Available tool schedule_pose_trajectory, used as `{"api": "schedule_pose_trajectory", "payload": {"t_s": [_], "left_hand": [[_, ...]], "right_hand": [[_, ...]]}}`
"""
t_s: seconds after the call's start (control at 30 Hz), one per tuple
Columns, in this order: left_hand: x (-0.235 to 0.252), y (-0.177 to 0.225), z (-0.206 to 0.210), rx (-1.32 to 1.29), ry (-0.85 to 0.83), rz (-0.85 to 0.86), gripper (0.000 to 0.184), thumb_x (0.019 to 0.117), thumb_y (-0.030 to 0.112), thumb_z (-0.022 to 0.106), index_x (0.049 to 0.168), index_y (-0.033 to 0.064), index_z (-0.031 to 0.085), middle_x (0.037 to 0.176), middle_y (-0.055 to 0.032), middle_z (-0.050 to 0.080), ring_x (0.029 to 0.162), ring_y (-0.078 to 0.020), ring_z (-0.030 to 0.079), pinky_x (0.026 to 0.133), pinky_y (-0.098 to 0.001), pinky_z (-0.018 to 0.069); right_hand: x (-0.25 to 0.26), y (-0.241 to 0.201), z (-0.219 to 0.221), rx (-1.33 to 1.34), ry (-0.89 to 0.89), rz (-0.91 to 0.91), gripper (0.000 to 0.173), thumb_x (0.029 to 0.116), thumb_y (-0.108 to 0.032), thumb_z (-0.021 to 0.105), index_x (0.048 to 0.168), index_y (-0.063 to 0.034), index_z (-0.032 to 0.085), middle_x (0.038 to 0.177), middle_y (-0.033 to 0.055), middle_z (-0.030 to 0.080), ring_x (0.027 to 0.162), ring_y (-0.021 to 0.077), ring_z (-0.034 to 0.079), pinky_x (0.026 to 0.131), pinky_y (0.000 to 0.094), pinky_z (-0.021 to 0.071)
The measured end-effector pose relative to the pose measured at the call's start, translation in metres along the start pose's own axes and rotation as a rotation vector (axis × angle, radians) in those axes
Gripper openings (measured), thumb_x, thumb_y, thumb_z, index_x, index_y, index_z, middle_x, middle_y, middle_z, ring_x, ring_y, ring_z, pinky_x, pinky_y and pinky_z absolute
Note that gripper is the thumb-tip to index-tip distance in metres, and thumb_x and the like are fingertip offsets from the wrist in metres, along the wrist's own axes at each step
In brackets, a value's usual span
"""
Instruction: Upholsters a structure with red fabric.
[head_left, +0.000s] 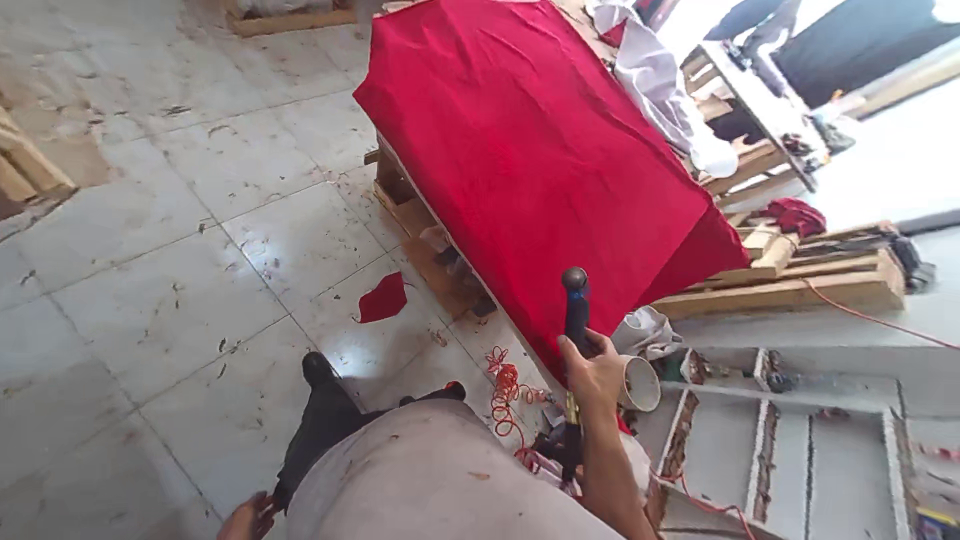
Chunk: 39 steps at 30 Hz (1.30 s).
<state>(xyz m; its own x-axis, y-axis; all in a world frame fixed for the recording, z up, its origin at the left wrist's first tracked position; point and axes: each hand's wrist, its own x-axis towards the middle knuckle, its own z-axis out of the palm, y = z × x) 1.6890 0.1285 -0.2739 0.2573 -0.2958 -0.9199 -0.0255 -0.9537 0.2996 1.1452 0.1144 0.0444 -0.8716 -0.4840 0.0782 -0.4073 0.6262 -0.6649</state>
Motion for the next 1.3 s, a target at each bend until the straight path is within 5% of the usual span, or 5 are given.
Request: {"api": "schedule_pose_trajectory", "payload": {"t_s": [0.2,0.43,0.77,1.07,1.3], "left_hand": [[0.079,0.321,0.04,0.027,-0.187,0.417,0.045,0.1095,0.03,0.043,0.138,-0.0035,0.053,0.124,-0.0214,0.065,0.097,-0.0257,0.067,0.088,-0.0452,0.0547],[-0.01,0.622,0.235,0.166,-0.658,0.74,0.044,0.1125,0.031,0.034,0.134,0.0005,0.058,0.119,-0.0143,0.07,0.1,-0.0215,0.07,0.087,-0.0397,0.057],[-0.044,0.777,0.395,-0.407,-1.066,0.264,0.082,0.1025,0.069,0.011,0.144,0.0105,0.051,0.129,-0.0168,0.067,0.119,-0.0309,0.064,0.096,-0.057,0.0535],[-0.054,0.884,0.377,-0.138,-0.759,0.578,0.042,0.1034,0.019,0.06,0.14,0.0003,0.05,0.124,-0.0171,0.067,0.111,-0.0253,0.068,0.094,-0.0442,0.0583],[-0.186,0.967,0.36,0.146,-1.184,1.128,0.042,0.093,0.015,0.074,0.128,-0.0003,0.055,0.108,-0.0083,0.073,0.1,-0.0186,0.073,0.088,-0.0406,0.0634]], "right_hand": [[0.038,-0.087,0.097,-0.337,0.161,0.06,0.054,0.0846,-0.04,0.077,0.123,-0.0036,0.068,0.103,0.0172,0.073,0.095,0.0345,0.07,0.084,0.0611,0.0528],[0.101,-0.142,0.176,-0.561,0.225,0.046,0.058,0.085,-0.038,0.074,0.128,0.0002,0.065,0.122,0.0239,0.067,0.109,0.0417,0.067,0.088,0.0635,0.0518],[0.119,-0.15,0.225,-0.584,0.188,0.204,0.058,0.0899,-0.039,0.068,0.131,0.0013,0.063,0.127,0.0294,0.064,0.114,0.0488,0.064,0.09,0.0706,0.0487],[0.115,-0.168,0.241,-0.662,0.255,0.368,0.062,0.0898,-0.038,0.064,0.136,0.0028,0.06,0.134,0.0332,0.059,0.126,0.0533,0.055,0.102,0.0703,0.042],[0.091,-0.285,0.313,-0.367,0.606,0.41,0.05,0.0947,-0.026,0.064,0.132,0.0068,0.06,0.136,0.0307,0.058,0.128,0.0418,0.056,0.106,0.0538,0.047]]}}
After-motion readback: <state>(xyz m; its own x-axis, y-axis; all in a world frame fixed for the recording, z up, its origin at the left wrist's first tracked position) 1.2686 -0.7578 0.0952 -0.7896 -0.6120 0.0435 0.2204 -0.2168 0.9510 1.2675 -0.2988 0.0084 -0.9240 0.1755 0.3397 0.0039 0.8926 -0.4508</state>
